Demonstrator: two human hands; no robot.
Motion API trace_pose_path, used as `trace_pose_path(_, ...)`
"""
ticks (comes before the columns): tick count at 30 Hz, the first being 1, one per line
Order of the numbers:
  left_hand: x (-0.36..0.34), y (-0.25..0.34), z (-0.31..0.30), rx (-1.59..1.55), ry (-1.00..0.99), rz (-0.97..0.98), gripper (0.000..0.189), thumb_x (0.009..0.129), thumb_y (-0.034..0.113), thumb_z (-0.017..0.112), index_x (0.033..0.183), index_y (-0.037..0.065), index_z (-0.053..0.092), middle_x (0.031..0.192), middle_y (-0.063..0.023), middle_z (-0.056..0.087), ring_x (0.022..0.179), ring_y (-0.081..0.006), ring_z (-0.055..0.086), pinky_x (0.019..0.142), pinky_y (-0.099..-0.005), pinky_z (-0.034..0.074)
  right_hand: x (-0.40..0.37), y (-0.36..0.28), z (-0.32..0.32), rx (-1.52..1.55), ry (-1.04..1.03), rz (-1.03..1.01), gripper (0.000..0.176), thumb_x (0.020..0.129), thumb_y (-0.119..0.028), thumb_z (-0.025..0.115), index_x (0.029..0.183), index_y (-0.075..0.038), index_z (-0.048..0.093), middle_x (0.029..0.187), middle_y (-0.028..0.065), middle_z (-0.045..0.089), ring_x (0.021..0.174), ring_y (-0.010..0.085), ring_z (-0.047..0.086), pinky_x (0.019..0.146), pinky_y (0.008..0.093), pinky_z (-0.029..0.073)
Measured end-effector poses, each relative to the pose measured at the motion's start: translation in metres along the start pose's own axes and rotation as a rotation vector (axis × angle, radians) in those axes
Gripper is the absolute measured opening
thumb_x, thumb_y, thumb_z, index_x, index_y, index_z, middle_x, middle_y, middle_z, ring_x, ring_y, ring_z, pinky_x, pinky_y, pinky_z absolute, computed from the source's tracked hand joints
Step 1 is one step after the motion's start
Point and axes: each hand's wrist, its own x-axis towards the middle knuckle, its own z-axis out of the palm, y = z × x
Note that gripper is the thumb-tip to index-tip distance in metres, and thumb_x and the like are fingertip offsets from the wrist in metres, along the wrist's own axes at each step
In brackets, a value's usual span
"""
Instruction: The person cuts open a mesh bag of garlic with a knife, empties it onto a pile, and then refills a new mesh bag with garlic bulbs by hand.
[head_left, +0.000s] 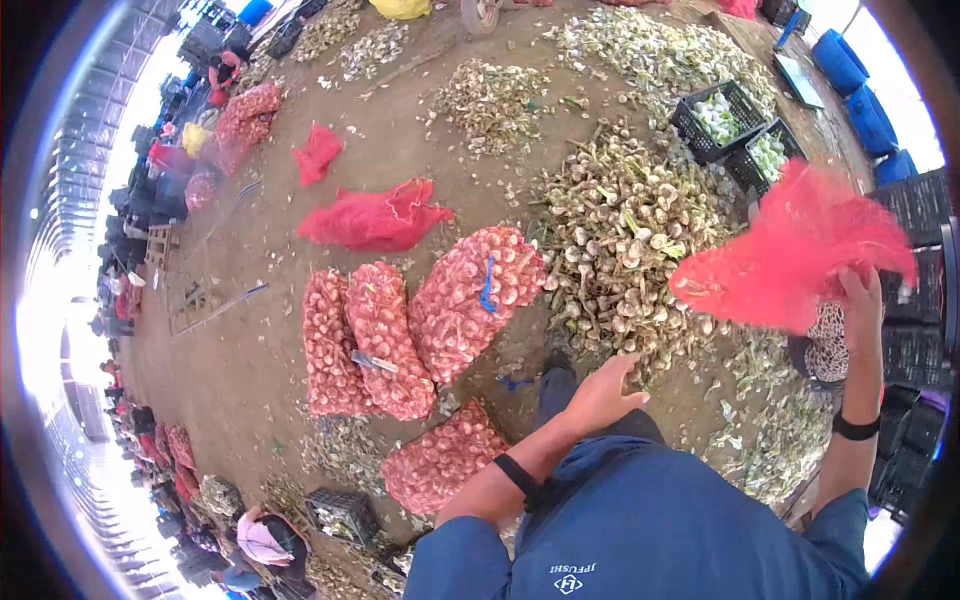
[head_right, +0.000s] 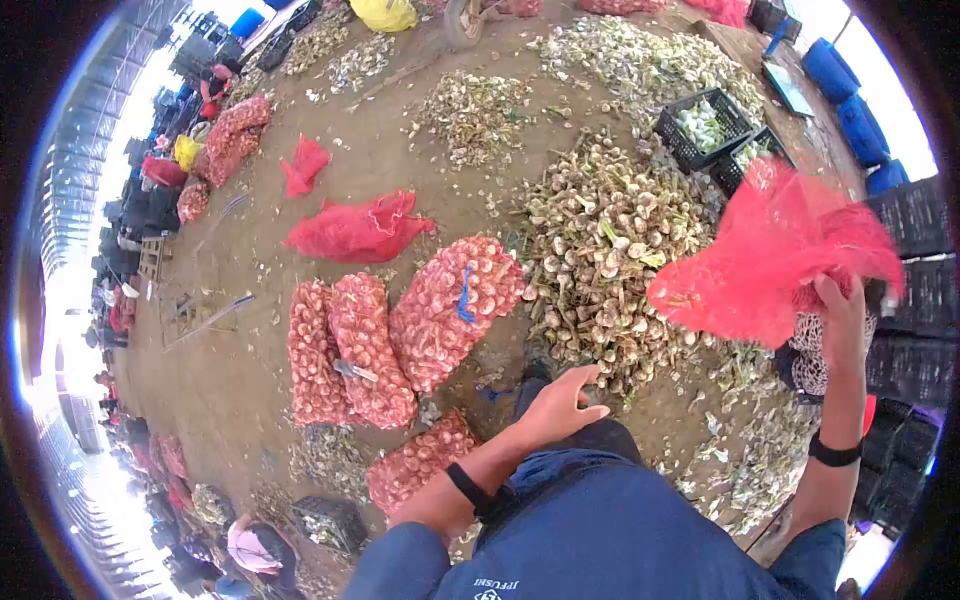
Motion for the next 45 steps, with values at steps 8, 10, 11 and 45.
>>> trace_pose_path(8,0.062,0.066,0.007,0.113,0.227,0.324,0.111,0.072,0.035,0.082,0.153,0.009,0.012,0.149,-0.0249,0.027,0.123,-0.0427,0.049,0.105,-0.0438,0.042,-0.015,0.056,-0.051,-0.253,0.019,-0.193,0.065,0.087,-0.013,0.066,0.143,0.003,0.037,0.136,0.0147,0.049,0.123,0.0227,0.049,0.106,0.0342,0.038)
trace_pose_path(10,0.071,0.087,0.016,0.048,0.133,0.373,0.099,0.075,0.034,0.08,0.15,0.008,0.022,0.144,-0.024,0.036,0.119,-0.04,0.053,0.101,-0.0437,0.044,-0.039,0.034,-0.004,-0.23,0.028,-0.188,0.066,0.086,-0.014,0.066,0.143,0.003,0.037,0.136,0.0146,0.049,0.123,0.0227,0.049,0.106,0.0342,0.038)
trace_pose_path(11,0.077,0.096,0.02,-0.012,0.025,0.411,0.087,0.079,0.034,0.078,0.147,0.007,0.031,0.139,-0.0231,0.045,0.115,-0.0373,0.057,0.097,-0.0437,0.047,-0.05,0.025,0.016,-0.215,0.037,-0.186,0.066,0.086,-0.014,0.067,0.143,0.003,0.037,0.136,0.0146,0.049,0.123,0.0227,0.049,0.106,0.0341,0.038)
trace_pose_path(45,0.012,-0.258,-0.218,-0.856,0.745,-0.405,0.043,0.076,0.012,0.072,0.117,0.001,0.061,0.104,-0.0158,0.068,0.098,-0.03,0.064,0.091,-0.0395,0.049,-0.086,0.112,0.461,-0.411,-0.471,0.435,0.048,0.094,-0.03,0.057,0.131,-0.001,0.047,0.107,0.0124,0.065,0.086,0.0198,0.067,0.064,0.0305,0.054)
